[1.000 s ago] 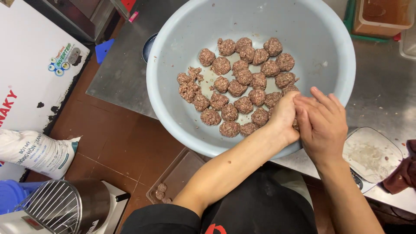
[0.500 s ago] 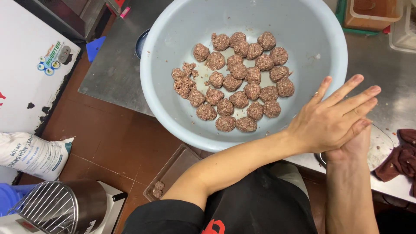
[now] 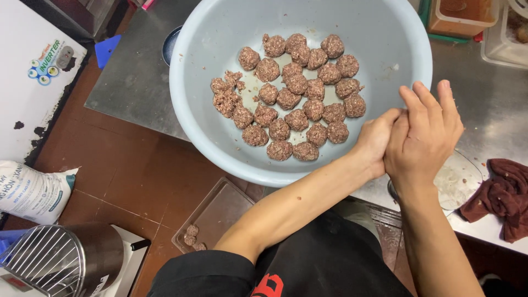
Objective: Forming ground meat into balls and weighing them on a digital scale
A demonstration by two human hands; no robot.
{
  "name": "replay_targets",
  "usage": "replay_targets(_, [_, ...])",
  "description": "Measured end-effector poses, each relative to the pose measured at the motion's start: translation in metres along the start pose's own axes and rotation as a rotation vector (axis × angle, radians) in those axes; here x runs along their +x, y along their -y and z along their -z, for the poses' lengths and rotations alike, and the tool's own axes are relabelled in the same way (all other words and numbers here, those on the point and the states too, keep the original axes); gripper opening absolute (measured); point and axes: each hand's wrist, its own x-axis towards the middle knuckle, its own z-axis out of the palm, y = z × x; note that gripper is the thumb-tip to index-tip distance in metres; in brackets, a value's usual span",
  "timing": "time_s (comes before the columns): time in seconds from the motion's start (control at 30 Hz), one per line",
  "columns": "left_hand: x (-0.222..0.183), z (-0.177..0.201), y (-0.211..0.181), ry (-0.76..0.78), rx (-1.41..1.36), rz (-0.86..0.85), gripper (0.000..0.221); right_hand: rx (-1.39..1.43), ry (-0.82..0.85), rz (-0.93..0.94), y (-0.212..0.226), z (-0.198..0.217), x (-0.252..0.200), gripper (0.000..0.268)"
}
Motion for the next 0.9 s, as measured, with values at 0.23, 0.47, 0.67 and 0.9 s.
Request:
replay_targets(0.23, [-0.018,-0.005,-0.002,0.307,0.071,-0.4,0.025,0.971,-0.134,-0.331,0.005,0.025,0.009,0.047])
replay_targets(0.47, [-0.052,-0.01,-0.02,0.326,1.384,-1.887,0.037,1.652,-0.005,-1.108,0.013,0.03,-0.002,0.027])
replay_targets(0.67, [-0.037,0.005,-0.032,0.42,1.073,-1.12,0.049,1.224,-0.101,-1.274,-0.013,-0.018,0.003,0.032])
replay_targets(0.9, [-0.013,0.03,-0.05,0.145,-0.096,0.006,0.042,0.07,0.072,0.031,0.041,-0.005,0.054,0.028])
